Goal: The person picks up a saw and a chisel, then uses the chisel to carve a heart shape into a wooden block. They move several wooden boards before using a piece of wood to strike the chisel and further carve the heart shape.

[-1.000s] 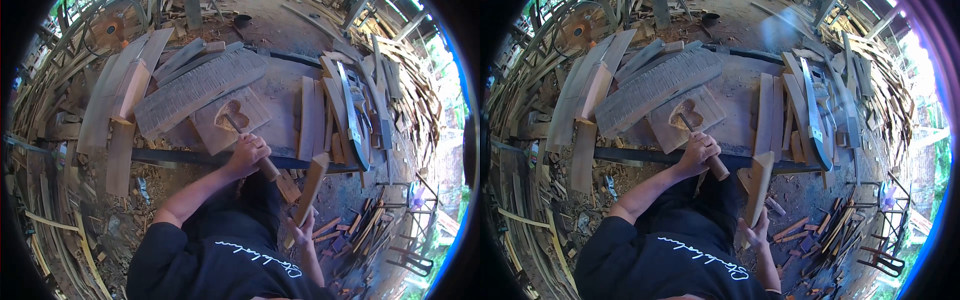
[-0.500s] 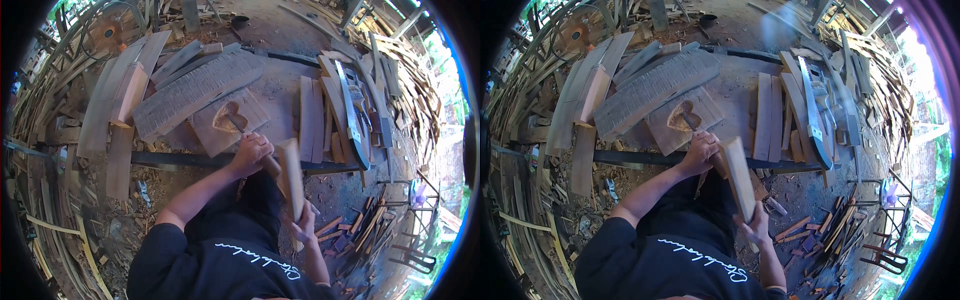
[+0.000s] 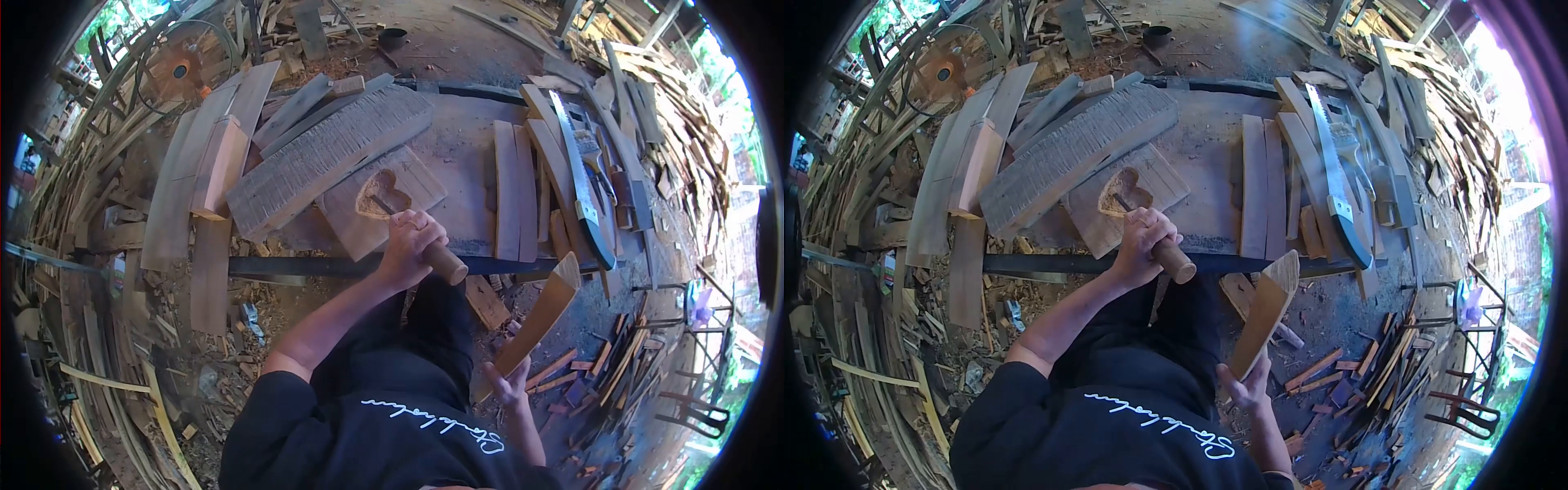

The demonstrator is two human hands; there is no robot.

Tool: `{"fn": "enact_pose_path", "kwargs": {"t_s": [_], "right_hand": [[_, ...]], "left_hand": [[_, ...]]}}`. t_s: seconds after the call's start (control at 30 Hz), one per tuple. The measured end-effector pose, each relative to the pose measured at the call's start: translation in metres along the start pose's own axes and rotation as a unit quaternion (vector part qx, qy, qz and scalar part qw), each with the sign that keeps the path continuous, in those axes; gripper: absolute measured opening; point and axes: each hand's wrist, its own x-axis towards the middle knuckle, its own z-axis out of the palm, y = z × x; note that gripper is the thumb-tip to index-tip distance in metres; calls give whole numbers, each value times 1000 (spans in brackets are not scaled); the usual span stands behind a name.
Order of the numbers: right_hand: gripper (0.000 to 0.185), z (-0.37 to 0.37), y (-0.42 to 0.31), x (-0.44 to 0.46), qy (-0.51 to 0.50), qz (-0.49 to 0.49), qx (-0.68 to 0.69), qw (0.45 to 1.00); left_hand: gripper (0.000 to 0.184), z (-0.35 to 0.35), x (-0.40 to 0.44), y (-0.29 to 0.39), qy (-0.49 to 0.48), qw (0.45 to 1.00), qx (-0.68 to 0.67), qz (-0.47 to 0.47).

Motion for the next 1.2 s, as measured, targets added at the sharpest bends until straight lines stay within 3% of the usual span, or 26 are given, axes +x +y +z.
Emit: {"fn": "enact_pose_path", "kwargs": {"t_s": [0.07,0.13,0.2,0.27,0.33,0.43,0.53,0.57,0.63,0.73,0.77,0.8,0.87,0.9,0.97,1.13,1.2], "right_hand": [[48,-6,-3,1,-39,-96,-29,994],[49,-3,13,1,-61,-123,-17,990],[47,12,23,8,-41,-99,8,994],[47,20,15,31,-122,17,-105,987],[47,20,11,34,-80,9,-124,989],[42,7,-22,35,-35,-90,-28,995],[42,3,15,29,-37,-178,60,982],[42,5,21,32,-35,-178,59,982],[44,13,18,44,-88,-20,-192,977],[46,1,-7,48,-64,-56,-179,980],[47,0,-21,46,-36,-84,-85,992],[47,-4,-34,45,-4,-144,-95,985],[48,-10,1,38,-34,-165,-44,985],[48,-4,9,42,-32,-166,-45,985],[50,6,16,51,-132,-26,-209,969],[53,-1,-13,46,-71,-19,-117,990],[54,-6,-27,42,-35,-102,-126,986]], "left_hand": [[26,-1,-1,1,-2,1000,4,-10],[31,0,-3,-2,-17,1000,7,-15],[37,1,-1,-4,-32,999,9,-18],[24,4,4,-4,11,1000,24,-12],[25,7,3,-9,0,1000,22,-8],[27,6,-4,-10,-19,1000,14,-19],[30,7,-2,-10,-14,1000,12,-17],[31,8,-2,-8,-10,1000,16,-16],[31,11,-7,-12,-20,999,35,-13],[31,15,-7,-21,-20,999,44,-3],[31,16,-12,-21,-19,999,31,0],[31,17,-13,-19,-23,999,29,-1],[30,16,-6,-17,17,999,38,-4],[30,16,-3,-17,17,999,36,-2],[32,17,1,-16,21,999,-11,-36],[27,11,-3,-8,-7,999,36,-20],[22,11,3,-5,11,999,39,-2]]}}
